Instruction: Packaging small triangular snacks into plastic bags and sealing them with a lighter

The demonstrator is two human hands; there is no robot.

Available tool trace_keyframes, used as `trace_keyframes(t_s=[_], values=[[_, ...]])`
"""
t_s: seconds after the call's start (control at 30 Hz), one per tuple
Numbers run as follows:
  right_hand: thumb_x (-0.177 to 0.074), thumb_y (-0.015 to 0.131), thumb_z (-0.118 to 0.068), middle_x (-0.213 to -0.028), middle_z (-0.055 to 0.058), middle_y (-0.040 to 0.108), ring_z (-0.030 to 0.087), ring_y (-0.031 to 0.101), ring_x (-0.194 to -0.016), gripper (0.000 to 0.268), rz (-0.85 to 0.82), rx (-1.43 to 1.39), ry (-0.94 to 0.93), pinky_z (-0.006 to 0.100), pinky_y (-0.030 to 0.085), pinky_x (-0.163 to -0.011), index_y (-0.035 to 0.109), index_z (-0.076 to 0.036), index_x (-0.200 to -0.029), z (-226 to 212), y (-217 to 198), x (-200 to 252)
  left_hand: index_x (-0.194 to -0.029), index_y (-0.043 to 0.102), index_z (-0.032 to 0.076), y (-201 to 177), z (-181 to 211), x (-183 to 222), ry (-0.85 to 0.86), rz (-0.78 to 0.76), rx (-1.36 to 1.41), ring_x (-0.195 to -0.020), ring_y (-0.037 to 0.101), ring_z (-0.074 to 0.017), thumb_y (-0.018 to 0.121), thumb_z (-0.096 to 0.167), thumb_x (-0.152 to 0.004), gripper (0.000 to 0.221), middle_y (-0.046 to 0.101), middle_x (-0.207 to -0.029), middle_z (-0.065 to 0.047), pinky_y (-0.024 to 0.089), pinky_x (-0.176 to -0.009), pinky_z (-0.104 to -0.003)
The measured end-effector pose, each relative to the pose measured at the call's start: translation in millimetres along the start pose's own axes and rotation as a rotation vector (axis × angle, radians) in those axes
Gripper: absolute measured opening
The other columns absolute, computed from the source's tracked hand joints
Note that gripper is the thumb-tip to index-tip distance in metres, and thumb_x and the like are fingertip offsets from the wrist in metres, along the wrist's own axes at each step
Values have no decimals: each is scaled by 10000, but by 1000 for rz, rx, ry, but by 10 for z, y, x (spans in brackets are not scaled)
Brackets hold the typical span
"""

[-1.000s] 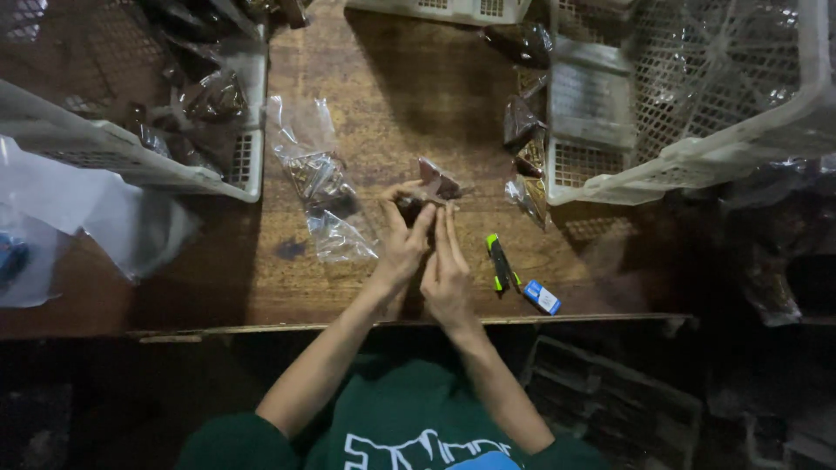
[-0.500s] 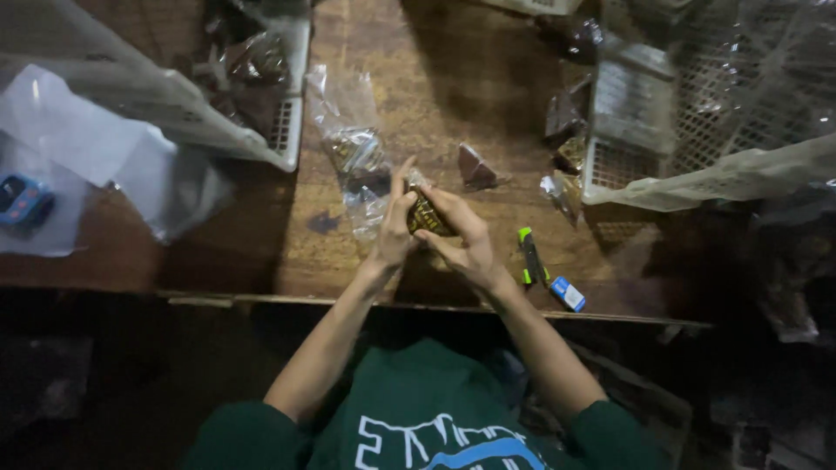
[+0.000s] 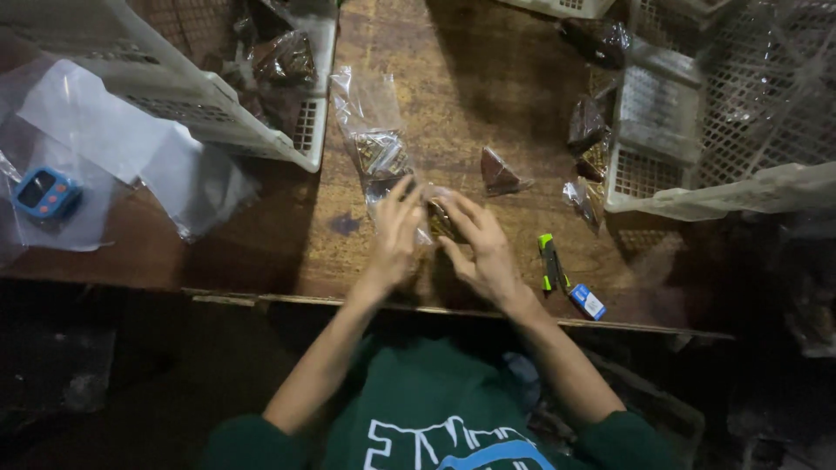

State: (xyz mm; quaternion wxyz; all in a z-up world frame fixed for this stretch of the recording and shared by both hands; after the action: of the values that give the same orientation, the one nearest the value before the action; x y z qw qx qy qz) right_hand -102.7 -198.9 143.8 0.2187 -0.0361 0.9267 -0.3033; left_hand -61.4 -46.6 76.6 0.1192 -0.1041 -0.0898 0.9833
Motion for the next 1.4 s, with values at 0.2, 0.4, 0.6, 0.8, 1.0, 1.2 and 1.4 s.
trace_keyframes(t_s=[0.2, 0.4, 0.6, 0.8, 1.0, 1.2, 1.4], values=[[-781, 765, -191, -1372, 168, 599, 383, 640, -1066, 648, -363, 665, 128, 454, 584, -861, 617, -184, -1411, 763, 148, 390, -1509, 481, 76, -201, -742, 250, 63, -167, -747, -1327, 379, -429, 812, 240, -786, 812, 352, -1538, -223, 495, -960, -573], [-768, 871, -106, -1261, 199, 735, 408, 673, -1191, 509, -231, -330, 237, 512, 517, -1014, 742, -98, -1260, 163, 82, 126, -1154, 725, 255, -333, -753, 87, 122, -58, -686, -986, 592, -247, 783, 323, -857, 310, 595, -1059, 6, 531, -854, -375], [-858, 819, -171, -1348, 214, 674, 422, 632, -1248, 501, -277, -292, 97, 511, 516, -1017, 688, -90, -1334, 286, 467, 139, -1046, 690, 185, -251, -865, 18, 22, -193, -790, -1028, 651, -274, 771, 265, -855, 222, 619, -1046, -40, 589, -801, -408], [-888, 742, -172, -1377, 249, 639, 490, 620, -1202, 527, -516, -32, 69, 555, 500, -1007, 628, -50, -1388, 164, 506, 97, -1050, 623, 237, -219, -1176, 42, 43, -336, -956, -1061, 647, -201, 707, 280, -873, 201, 599, -1053, 23, 618, -757, -356], [-959, 663, -258, -1451, 228, 577, 501, 592, -1223, 603, -591, 115, 210, 620, 505, -999, 483, -75, -1505, 361, 637, 221, -1210, 567, 47, -219, -683, 136, 181, -98, -737, -877, 723, -433, 609, 115, -939, 282, 649, -1079, -206, 608, -659, -509], [-986, 595, -408, -1414, 199, 592, 408, 608, -1256, 659, -561, 375, 274, 500, 569, -949, 420, -134, -1559, 528, 796, 267, -1008, 587, 144, -356, -408, 279, 202, 140, -609, -834, 698, -279, 685, 245, -979, 144, 596, -845, -70, 584, -681, -363], [-965, 584, -360, -1435, 125, 556, 406, 652, -1155, 640, -534, 436, 186, 545, 608, -854, 410, -187, -1556, 671, 1067, 286, -1069, 510, 129, -263, -890, 99, -63, 101, -605, -902, 682, -398, 691, 167, -888, 258, 582, -951, -128, 587, -737, -528]])
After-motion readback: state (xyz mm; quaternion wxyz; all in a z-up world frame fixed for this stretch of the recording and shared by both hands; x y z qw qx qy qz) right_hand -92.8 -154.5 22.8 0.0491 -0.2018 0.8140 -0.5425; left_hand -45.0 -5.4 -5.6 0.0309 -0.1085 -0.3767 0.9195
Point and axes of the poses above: each hand's wrist, its own x-axis away from the middle knuckle, its own y-axis out of the palm, z = x × y, the point moved 6 cm from there along -x, towards the middle knuckle
